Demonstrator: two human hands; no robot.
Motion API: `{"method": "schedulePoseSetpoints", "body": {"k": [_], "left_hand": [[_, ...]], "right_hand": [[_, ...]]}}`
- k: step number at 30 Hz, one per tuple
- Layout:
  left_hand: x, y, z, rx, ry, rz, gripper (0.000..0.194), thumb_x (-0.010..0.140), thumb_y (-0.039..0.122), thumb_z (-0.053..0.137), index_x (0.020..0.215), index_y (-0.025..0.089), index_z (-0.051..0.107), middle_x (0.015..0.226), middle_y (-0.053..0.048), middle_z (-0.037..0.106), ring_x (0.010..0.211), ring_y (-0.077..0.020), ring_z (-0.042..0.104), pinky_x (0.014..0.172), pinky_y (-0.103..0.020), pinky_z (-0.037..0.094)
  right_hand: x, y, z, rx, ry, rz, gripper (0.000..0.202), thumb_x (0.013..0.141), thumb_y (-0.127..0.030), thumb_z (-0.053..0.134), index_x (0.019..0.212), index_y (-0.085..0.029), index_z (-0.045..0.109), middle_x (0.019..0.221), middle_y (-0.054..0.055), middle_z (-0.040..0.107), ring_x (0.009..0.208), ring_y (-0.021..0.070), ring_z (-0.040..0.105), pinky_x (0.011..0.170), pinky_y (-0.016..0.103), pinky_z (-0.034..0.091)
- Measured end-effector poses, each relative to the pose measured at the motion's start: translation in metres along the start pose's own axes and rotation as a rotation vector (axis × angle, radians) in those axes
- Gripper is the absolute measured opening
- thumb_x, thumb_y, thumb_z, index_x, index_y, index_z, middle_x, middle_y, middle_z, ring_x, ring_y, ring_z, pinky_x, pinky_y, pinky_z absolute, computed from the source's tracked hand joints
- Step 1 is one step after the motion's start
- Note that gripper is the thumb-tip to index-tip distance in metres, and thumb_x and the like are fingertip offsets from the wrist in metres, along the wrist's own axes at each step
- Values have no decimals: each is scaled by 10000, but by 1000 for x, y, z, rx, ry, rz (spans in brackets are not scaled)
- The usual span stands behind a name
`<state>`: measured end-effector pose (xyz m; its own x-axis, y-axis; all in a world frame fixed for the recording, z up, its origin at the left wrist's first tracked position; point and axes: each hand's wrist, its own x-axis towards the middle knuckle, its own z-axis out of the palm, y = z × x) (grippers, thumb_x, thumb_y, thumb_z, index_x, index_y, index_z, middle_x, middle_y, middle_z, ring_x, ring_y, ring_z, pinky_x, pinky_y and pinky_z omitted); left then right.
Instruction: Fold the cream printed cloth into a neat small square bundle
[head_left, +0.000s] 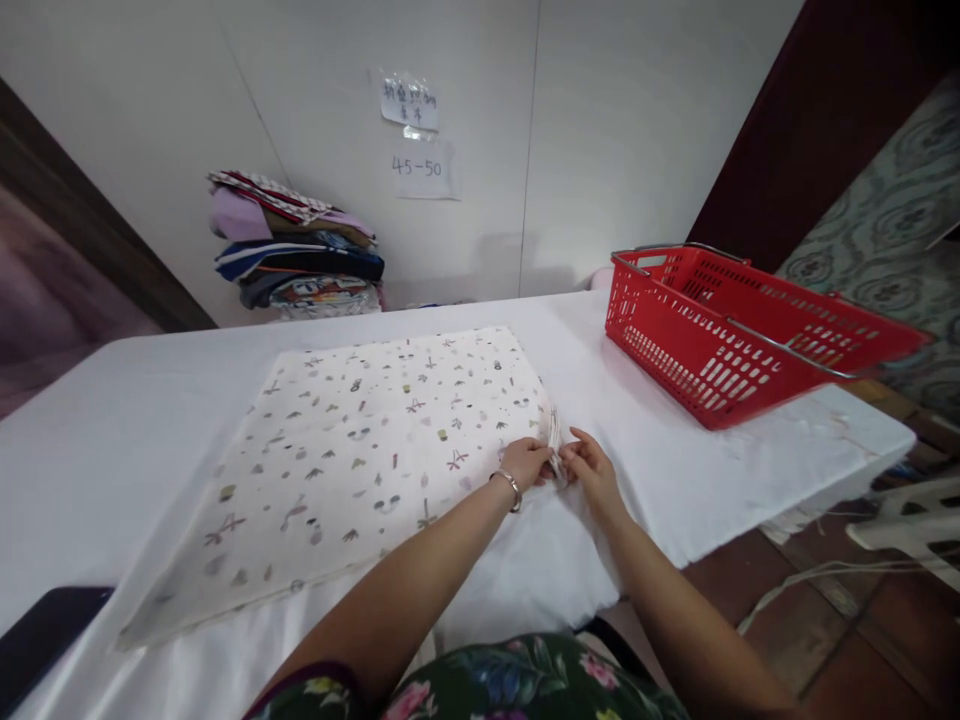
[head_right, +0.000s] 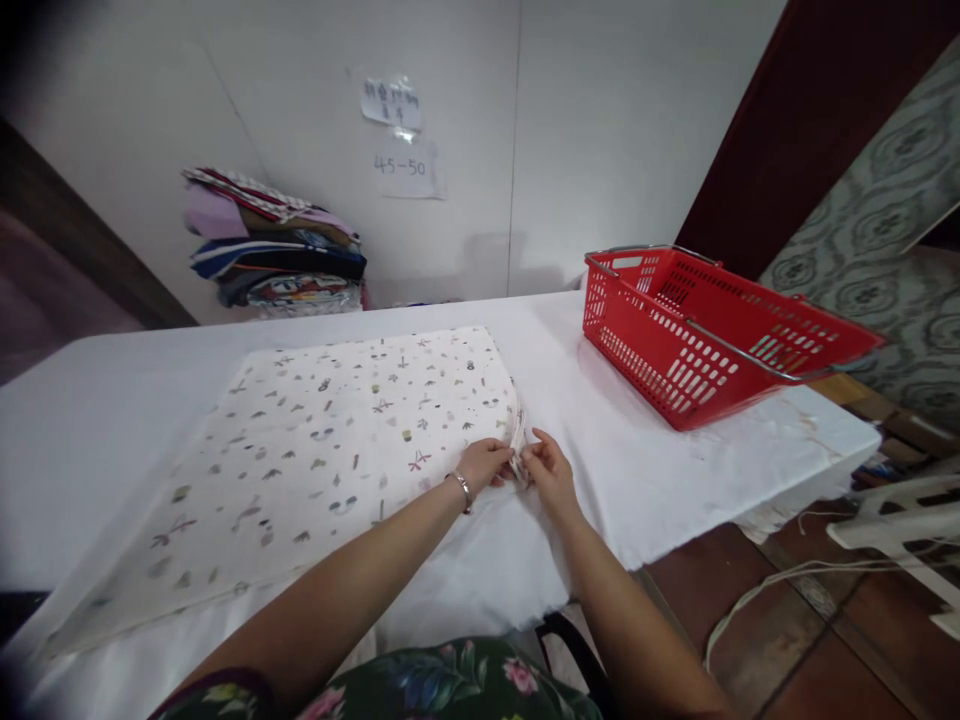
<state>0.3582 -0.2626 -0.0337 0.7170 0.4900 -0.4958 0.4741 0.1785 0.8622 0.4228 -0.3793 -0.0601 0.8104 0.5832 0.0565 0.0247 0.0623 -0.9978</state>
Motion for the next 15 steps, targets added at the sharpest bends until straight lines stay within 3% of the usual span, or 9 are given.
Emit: {"method": "schedulePoseSetpoints", "body": {"k": [3, 7, 12, 15], "left_hand": [[2, 1, 0, 10, 0, -24, 81, 767, 216, 549, 787, 141, 573, 625, -1, 626, 520, -88, 580, 453, -175, 422], [2, 7, 5, 34, -8, -32, 58, 769, 194, 540, 783, 147, 571, 641, 0, 632, 514, -85, 580, 438, -169, 408], [3, 12, 15, 61, -18, -21, 21, 739, 161, 566, 754, 147, 572, 592, 14, 622, 460, -74, 554, 423, -162, 390], [5, 11, 19, 59, -13, -22, 17, 725, 150, 570, 712, 148, 559, 546, 24, 601, 440, -72, 544, 423, -162, 387]], "right_hand": [[7, -3, -4, 40, 51, 129, 498, 748, -462, 585, 1154, -193, 479, 721, -15, 549, 544, 108, 509, 466, 234, 405], [30, -6, -15, -60, 10, 251, 557, 722, -454, 602, 1187, -184, 455, 693, -20, 559, 522, 120, 526, 415, 218, 373], [76, -4, -26, -384, -86, 233, 495, 747, -331, 557, 1202, -151, 479, 598, -50, 523, 466, 97, 462, 432, 213, 347], [97, -4, -22, -655, -163, 174, 478, 736, -249, 546, 1202, -146, 508, 663, -18, 584, 546, 117, 520, 520, 231, 390]]}}
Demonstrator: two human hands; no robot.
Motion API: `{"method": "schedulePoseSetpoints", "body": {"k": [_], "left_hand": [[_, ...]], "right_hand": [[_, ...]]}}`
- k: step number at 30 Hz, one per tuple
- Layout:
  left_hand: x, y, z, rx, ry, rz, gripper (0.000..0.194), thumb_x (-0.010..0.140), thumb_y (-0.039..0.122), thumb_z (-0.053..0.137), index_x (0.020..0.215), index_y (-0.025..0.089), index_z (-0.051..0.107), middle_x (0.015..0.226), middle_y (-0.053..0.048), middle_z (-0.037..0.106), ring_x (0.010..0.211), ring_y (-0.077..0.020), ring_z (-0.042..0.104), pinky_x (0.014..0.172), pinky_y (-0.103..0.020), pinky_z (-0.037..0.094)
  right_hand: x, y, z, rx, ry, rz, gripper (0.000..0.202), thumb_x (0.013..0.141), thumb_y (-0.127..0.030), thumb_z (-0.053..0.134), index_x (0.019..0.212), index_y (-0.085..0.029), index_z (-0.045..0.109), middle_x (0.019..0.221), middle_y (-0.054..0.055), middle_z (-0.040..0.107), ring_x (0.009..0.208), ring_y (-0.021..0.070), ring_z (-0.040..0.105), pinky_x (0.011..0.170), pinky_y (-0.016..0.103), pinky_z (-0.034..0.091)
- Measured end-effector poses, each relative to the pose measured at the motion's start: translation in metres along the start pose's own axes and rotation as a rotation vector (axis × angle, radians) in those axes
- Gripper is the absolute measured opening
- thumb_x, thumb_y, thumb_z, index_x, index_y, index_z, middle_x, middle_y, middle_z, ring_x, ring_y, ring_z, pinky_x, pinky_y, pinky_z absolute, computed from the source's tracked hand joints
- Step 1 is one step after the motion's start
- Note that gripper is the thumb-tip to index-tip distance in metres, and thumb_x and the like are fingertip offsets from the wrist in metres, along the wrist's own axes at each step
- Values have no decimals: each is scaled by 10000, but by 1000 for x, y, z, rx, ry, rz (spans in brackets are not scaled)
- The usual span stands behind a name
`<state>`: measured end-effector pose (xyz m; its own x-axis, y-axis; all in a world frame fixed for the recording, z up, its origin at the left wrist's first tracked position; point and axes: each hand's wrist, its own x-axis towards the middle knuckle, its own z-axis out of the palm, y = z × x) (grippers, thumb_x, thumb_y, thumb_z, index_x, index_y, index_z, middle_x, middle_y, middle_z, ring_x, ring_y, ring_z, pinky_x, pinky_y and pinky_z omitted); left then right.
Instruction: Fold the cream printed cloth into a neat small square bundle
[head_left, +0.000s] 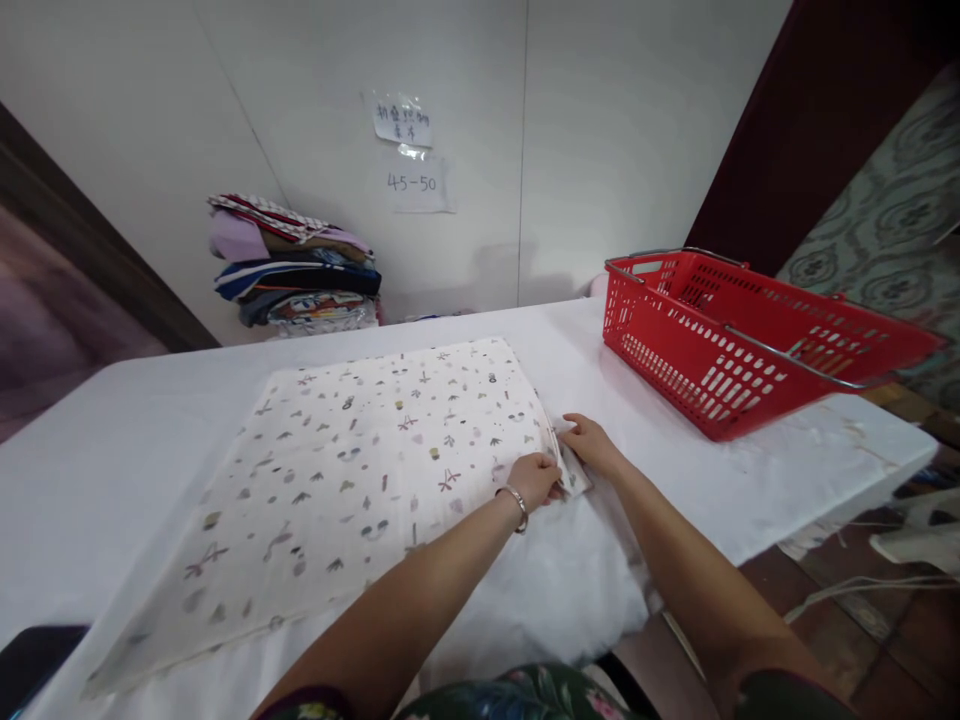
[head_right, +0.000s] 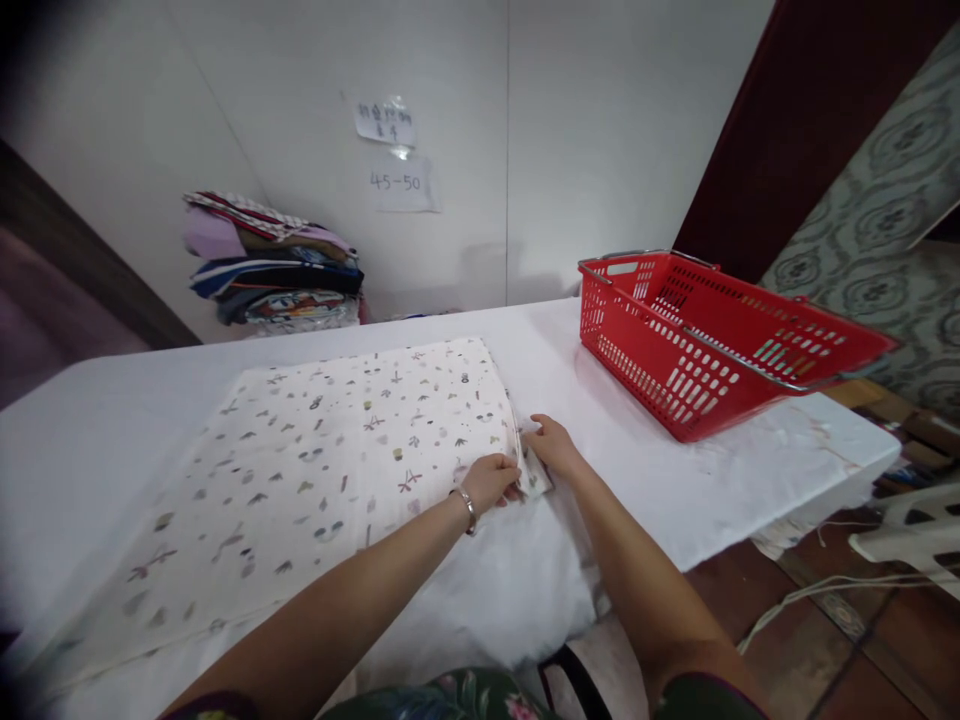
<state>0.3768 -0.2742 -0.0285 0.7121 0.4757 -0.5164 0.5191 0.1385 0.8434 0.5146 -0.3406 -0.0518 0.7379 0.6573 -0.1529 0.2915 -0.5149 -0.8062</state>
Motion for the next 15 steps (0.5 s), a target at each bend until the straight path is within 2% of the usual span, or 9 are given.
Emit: {"method": "schedulePoseSetpoints", "body": {"k": [3, 6, 10, 15], "left_hand": [[0, -1, 0, -20, 0, 10, 48, 716, 141, 563, 681, 154, 534, 513, 39, 574, 435, -70, 543, 424, -159, 384], [-2, -2, -2, -53, -15, 30, 58, 720, 145, 548, 682, 164, 508, 503, 52, 557, 462, -75, 567, 425, -152, 376], [-5, -6, -10, -93, -15, 40, 76, 719, 136, 519, 663, 172, 482, 484, 61, 528, 463, -77, 563, 406, -156, 360], [-5, -10, -13, -96, -25, 31, 79, 700, 167, 544, 651, 174, 482, 484, 57, 526, 442, -74, 530, 405, -165, 356]], "right_hand": [[16, -12, 4, -240, 6, -75, 523, 721, -200, 552, 1239, -155, 495, 780, 24, 645, 713, 155, 578, 642, 247, 411], [29, -26, 10, -361, -4, -99, 543, 728, -176, 534, 1267, -173, 473, 855, 54, 667, 796, 189, 589, 688, 267, 408], [43, -31, 15, -320, 32, -128, 493, 735, -191, 530, 1227, -203, 507, 880, 38, 666, 814, 181, 585, 699, 256, 410], [50, -19, 17, -239, 130, -81, 497, 723, -202, 543, 1219, -173, 512, 832, 10, 649, 768, 149, 576, 701, 236, 411]]}}
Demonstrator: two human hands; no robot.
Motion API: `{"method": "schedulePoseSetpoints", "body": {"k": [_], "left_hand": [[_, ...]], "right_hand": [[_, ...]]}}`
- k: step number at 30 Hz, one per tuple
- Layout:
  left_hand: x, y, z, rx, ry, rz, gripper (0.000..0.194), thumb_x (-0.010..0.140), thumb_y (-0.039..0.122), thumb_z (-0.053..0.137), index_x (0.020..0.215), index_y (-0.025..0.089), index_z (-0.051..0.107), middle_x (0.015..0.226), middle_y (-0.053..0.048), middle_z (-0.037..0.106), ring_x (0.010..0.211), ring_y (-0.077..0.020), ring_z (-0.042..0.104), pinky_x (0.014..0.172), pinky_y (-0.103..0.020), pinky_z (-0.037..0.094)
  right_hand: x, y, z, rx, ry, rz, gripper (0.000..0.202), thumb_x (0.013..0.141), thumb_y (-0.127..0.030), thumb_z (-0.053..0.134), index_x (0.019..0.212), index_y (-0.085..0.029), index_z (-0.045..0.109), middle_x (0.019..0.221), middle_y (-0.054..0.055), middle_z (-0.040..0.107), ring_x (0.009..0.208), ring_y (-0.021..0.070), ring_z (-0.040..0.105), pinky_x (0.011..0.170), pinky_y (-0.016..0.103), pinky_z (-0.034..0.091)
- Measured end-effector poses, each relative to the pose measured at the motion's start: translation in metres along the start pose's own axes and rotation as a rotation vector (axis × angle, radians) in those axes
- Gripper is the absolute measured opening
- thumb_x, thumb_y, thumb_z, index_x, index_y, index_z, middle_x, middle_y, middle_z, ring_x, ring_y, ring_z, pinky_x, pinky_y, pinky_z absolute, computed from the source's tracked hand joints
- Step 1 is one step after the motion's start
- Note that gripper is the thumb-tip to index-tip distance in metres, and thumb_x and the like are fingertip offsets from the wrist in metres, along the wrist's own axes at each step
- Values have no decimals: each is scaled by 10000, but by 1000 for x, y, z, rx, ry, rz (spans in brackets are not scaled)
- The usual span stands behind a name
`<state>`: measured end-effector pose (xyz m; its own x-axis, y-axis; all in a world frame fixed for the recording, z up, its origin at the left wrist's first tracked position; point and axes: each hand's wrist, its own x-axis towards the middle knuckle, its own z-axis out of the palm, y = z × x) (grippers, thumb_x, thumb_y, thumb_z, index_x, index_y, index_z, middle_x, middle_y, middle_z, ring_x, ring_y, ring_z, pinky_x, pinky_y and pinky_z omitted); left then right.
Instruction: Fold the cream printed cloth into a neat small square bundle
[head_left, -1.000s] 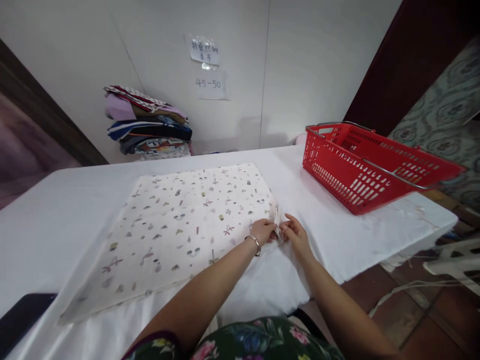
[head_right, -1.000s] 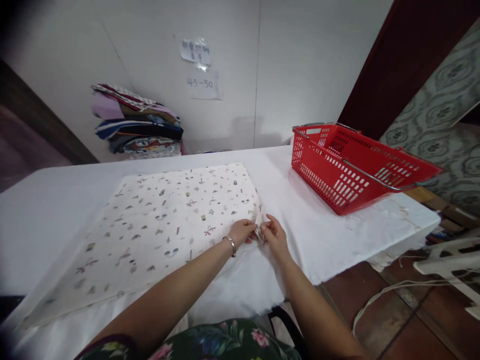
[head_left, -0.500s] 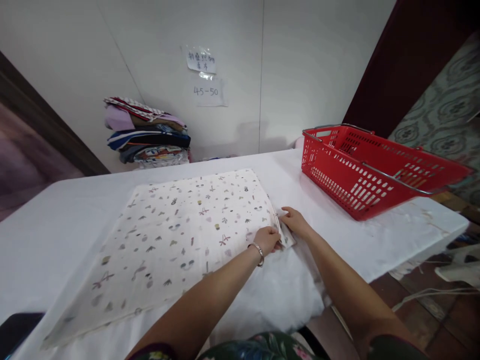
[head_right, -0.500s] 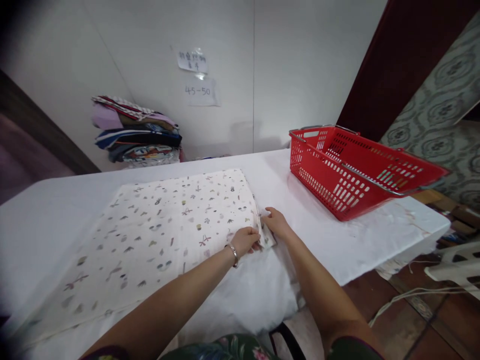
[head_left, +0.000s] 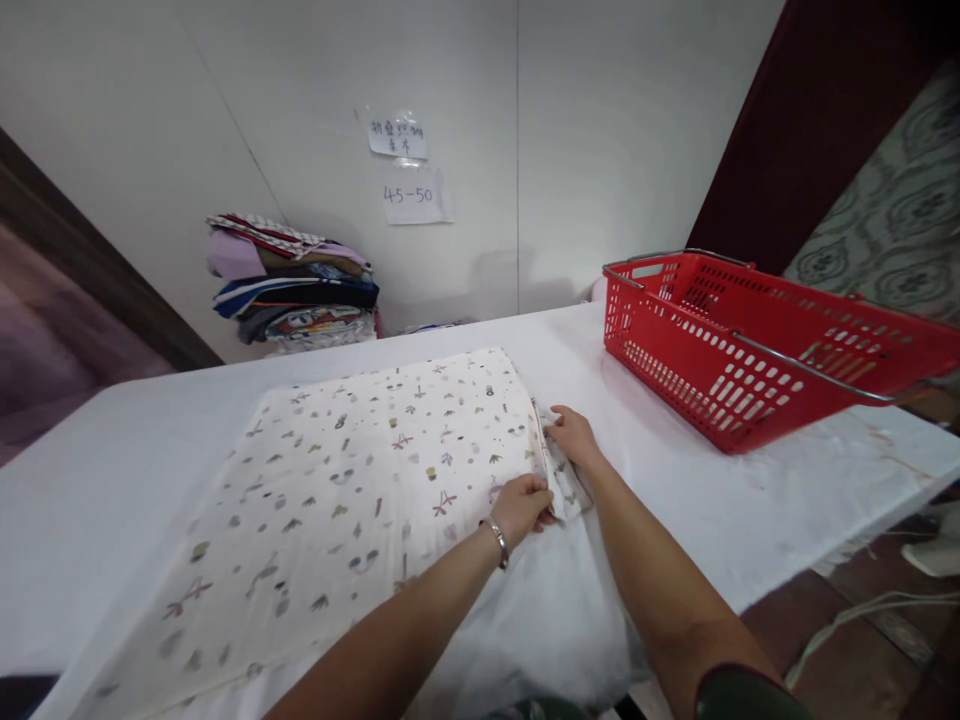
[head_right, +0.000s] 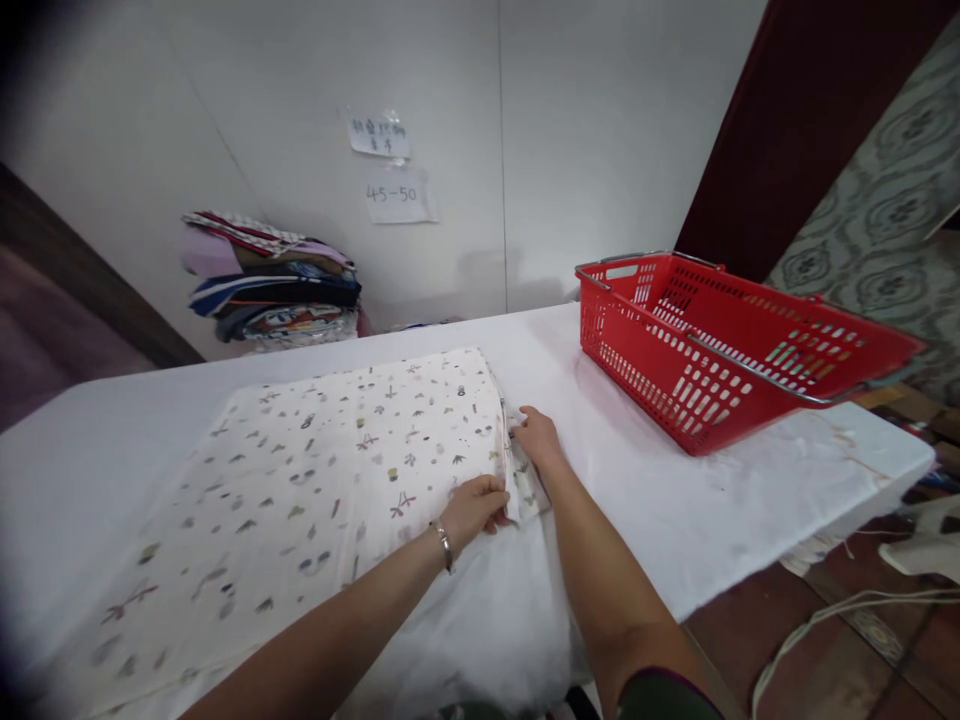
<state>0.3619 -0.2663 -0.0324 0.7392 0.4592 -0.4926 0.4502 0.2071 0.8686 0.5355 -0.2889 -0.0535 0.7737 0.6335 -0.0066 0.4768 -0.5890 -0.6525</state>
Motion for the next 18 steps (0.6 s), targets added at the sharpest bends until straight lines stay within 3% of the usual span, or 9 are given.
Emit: {"method": "schedulePoseSetpoints", "body": {"k": [5, 8, 11, 13, 16, 18], "left_hand": [[1, 5, 2, 108, -55, 35, 190, 766, 330, 523, 671, 166, 510, 673, 0, 628, 454, -63, 518, 403, -177, 354], [3, 12, -17, 305, 7, 149, 280, 808, 417, 464, 732, 171, 572, 792, -33, 666, 556, -97, 572, 477, -209, 415], [7, 16, -57, 671, 229, 369, 259, 808, 401, 485, 852, 188, 626, 882, -49, 670, 768, -163, 610, 710, -282, 475], [9, 14, -91, 890, 356, 482, 275, 815, 352, 485, 982, 181, 620, 1045, -77, 641, 946, -201, 587, 873, -331, 440], [13, 0, -137, 1122, 491, 511, 349, 817, 339, 478, 1085, 149, 596, 1232, -125, 553, 1164, -245, 482, 1014, -372, 347], [14, -13, -158, 1207, 553, 480, 401, 812, 359, 483, 1125, 129, 581, 1299, -151, 501, 1233, -269, 422, 1046, -392, 311]], "right_hand": [[-3, 2, 1, -39, -26, -16, 474, 747, -243, 530, 1218, -186, 518, 836, 24, 660, 777, 168, 583, 693, 248, 403], [-3, -6, -1, -118, -57, -31, 485, 793, -322, 493, 1259, -186, 481, 923, 69, 669, 849, 211, 595, 713, 282, 410], [3, -15, -4, -189, -101, -38, 542, 821, -389, 465, 1316, -174, 417, 1045, 125, 648, 938, 257, 588, 739, 320, 419], [11, -20, -5, -211, -135, -39, 574, 819, -386, 472, 1345, -173, 379, 1093, 138, 631, 976, 266, 578, 758, 330, 422], [27, -26, -3, -207, -160, -47, 607, 805, -336, 488, 1370, -171, 338, 1134, 136, 615, 1020, 266, 561, 790, 339, 421], [38, -29, -1, -190, -157, -46, 630, 792, -311, 498, 1378, -160, 323, 1155, 143, 603, 1036, 270, 553, 803, 346, 420]]}}
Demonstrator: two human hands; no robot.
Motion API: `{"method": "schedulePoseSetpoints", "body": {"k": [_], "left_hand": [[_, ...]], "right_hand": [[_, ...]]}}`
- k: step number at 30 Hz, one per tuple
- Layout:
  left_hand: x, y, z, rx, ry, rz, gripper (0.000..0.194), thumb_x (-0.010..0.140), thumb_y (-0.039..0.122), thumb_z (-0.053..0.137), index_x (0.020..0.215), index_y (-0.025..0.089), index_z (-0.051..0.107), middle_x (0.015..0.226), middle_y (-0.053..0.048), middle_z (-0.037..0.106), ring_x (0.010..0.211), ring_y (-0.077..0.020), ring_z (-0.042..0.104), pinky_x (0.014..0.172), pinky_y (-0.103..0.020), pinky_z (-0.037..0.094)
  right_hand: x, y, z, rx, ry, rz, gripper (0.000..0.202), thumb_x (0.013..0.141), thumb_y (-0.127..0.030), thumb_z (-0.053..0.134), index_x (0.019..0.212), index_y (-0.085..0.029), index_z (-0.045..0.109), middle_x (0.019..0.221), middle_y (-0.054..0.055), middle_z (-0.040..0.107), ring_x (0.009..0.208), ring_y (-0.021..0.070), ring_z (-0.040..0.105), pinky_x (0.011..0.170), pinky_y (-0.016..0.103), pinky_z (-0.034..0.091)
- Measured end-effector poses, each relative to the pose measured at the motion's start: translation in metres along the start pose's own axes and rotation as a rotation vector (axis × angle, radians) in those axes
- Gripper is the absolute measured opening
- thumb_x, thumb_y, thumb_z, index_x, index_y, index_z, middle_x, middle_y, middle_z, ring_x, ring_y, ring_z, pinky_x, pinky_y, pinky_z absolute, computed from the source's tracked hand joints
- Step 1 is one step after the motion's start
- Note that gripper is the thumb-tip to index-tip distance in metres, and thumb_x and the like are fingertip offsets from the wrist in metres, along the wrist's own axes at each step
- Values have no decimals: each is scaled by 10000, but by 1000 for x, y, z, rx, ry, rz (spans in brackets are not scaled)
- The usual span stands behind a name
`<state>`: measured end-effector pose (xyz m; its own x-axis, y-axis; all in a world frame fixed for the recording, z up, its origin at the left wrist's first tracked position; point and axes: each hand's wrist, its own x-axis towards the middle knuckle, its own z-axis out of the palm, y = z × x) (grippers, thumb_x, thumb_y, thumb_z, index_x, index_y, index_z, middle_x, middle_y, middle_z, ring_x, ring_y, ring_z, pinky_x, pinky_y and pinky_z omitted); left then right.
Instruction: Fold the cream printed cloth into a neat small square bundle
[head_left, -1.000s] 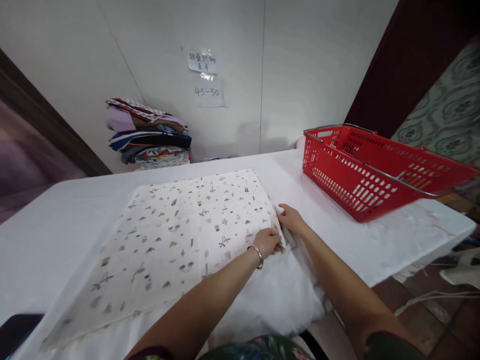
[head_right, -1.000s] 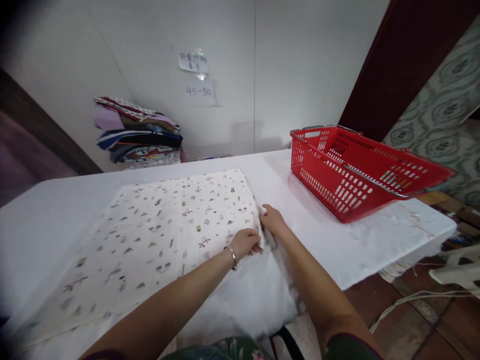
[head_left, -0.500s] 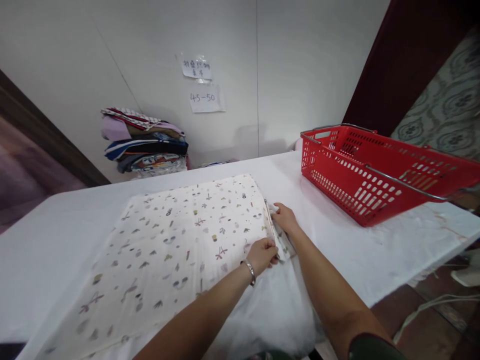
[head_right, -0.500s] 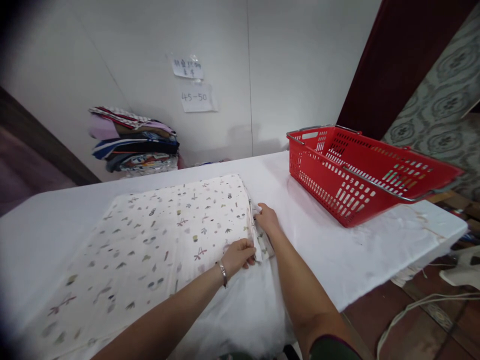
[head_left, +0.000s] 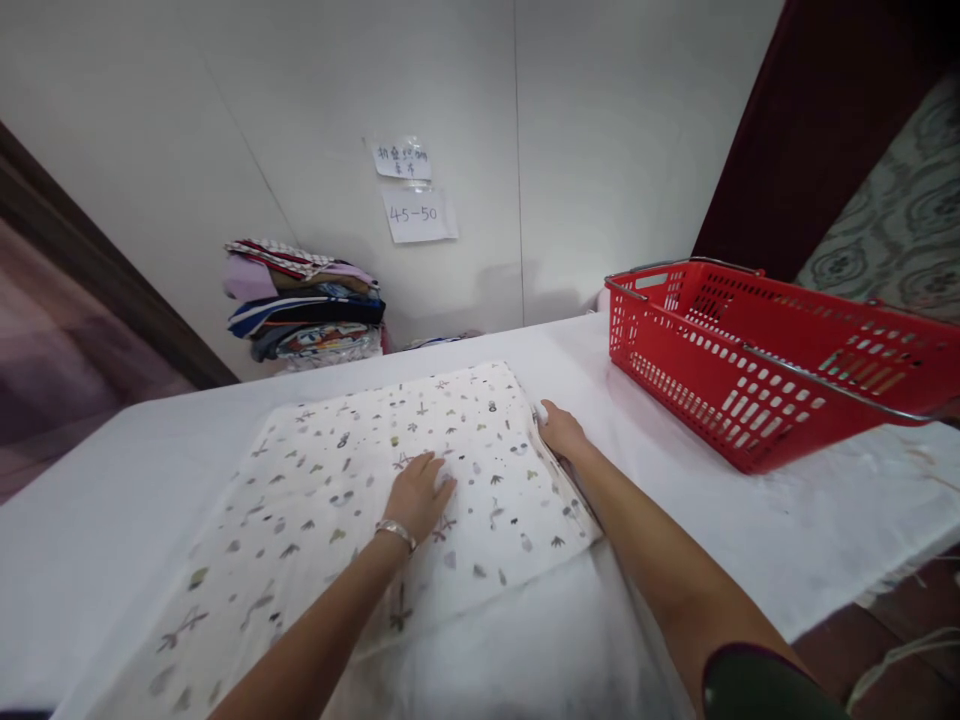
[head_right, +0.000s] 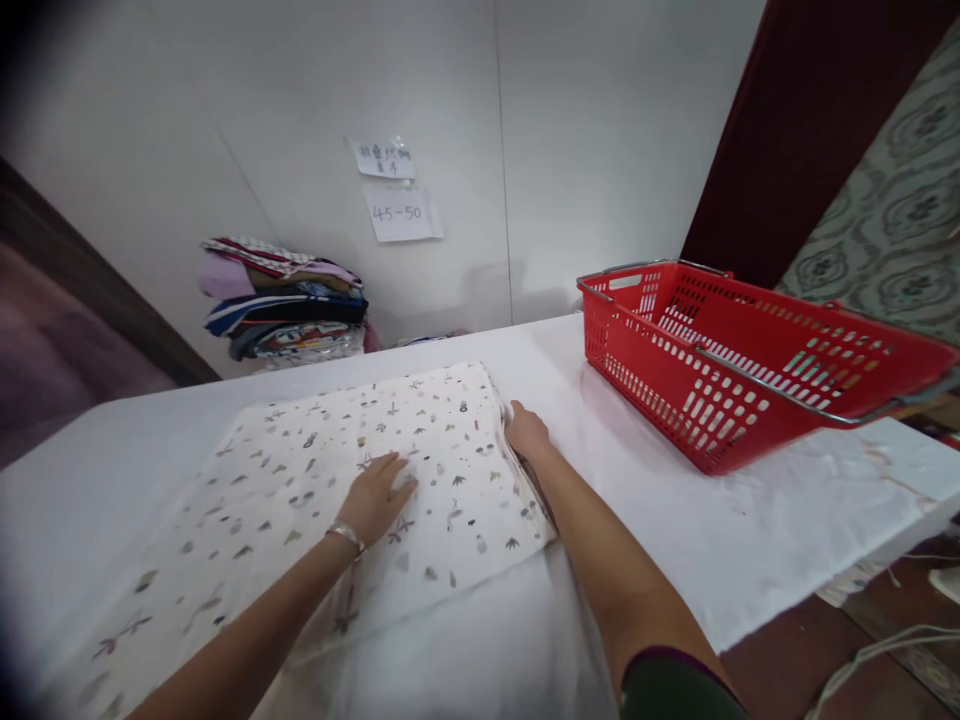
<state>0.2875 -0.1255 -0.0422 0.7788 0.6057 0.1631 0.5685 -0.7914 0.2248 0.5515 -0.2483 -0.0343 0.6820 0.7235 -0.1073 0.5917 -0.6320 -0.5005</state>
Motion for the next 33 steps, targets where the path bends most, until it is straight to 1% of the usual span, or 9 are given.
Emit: {"method": "schedulePoseSetpoints", "body": {"k": [4, 7, 10, 13, 19, 23, 26, 29, 33], "left_hand": [[-12, -21, 13, 67, -26, -10, 458, 827, 392, 456, 1193, 132, 545, 1360, -148, 449, 1288, -277, 360, 1062, -420, 285], [-17, -22, 18, 67, -46, 20, 487, 856, 397, 389, 1244, 128, 510, 1384, -132, 425, 1304, -264, 339, 1070, -439, 269], [-19, -22, 20, 68, -36, 28, 512, 857, 413, 364, 1256, 122, 503, 1388, -126, 421, 1302, -267, 343, 1065, -464, 277], [-18, -27, 21, 51, -18, 42, 513, 849, 436, 374, 1235, 135, 526, 1371, -117, 446, 1285, -267, 371, 1053, -463, 306], [2, -41, 14, 53, 69, -16, 457, 843, 437, 400, 1155, 161, 589, 1344, -111, 478, 1261, -260, 404, 1053, -424, 325], [23, -47, 8, 129, -16, -107, 494, 860, 436, 371, 1240, 161, 524, 1426, -111, 368, 1335, -272, 276, 1077, -481, 236], [29, -52, 11, 163, -100, -152, 533, 874, 444, 335, 1318, 170, 441, 1464, -95, 299, 1361, -250, 214, 1086, -490, 187], [28, -55, 15, 169, -124, -157, 553, 878, 456, 319, 1348, 179, 402, 1474, -83, 277, 1367, -230, 195, 1092, -476, 172], [30, -55, 11, 150, -132, -181, 527, 870, 459, 338, 1317, 202, 445, 1457, -75, 320, 1355, -228, 234, 1087, -466, 191]], "right_hand": [[16, -1, 2, 39, 21, -10, 623, 787, -283, 499, 1376, -180, 326, 1178, 121, 594, 1038, 243, 553, 803, 318, 421], [22, 3, 5, 50, 48, 16, 592, 794, -241, 459, 1371, -202, 334, 1143, 88, 614, 1015, 216, 564, 790, 295, 424], [24, 6, 7, 30, 56, 44, 596, 776, -229, 463, 1362, -202, 355, 1141, 97, 616, 1028, 240, 560, 801, 318, 424], [29, 5, 7, -21, 23, 33, 650, 774, -265, 483, 1394, -203, 296, 1142, 106, 616, 1035, 255, 559, 800, 330, 428], [53, -8, 4, -98, 1, 9, 641, 802, -272, 477, 1404, -190, 270, 1160, 131, 602, 1023, 255, 568, 783, 325, 431], [68, -13, 5, -92, 10, -11, 639, 802, -233, 472, 1405, -217, 262, 1140, 112, 614, 1011, 245, 575, 766, 313, 429], [73, -12, 6, -96, 40, -18, 616, 804, -245, 473, 1391, -224, 287, 1155, 107, 606, 1037, 245, 560, 775, 312, 423], [76, -10, 8, -112, 52, -12, 589, 813, -283, 479, 1374, -217, 315, 1151, 117, 605, 1023, 246, 565, 769, 312, 421], [85, -14, 8, -135, 19, -24, 623, 833, -355, 470, 1398, -200, 258, 1131, 135, 613, 984, 247, 581, 743, 311, 424]]}}
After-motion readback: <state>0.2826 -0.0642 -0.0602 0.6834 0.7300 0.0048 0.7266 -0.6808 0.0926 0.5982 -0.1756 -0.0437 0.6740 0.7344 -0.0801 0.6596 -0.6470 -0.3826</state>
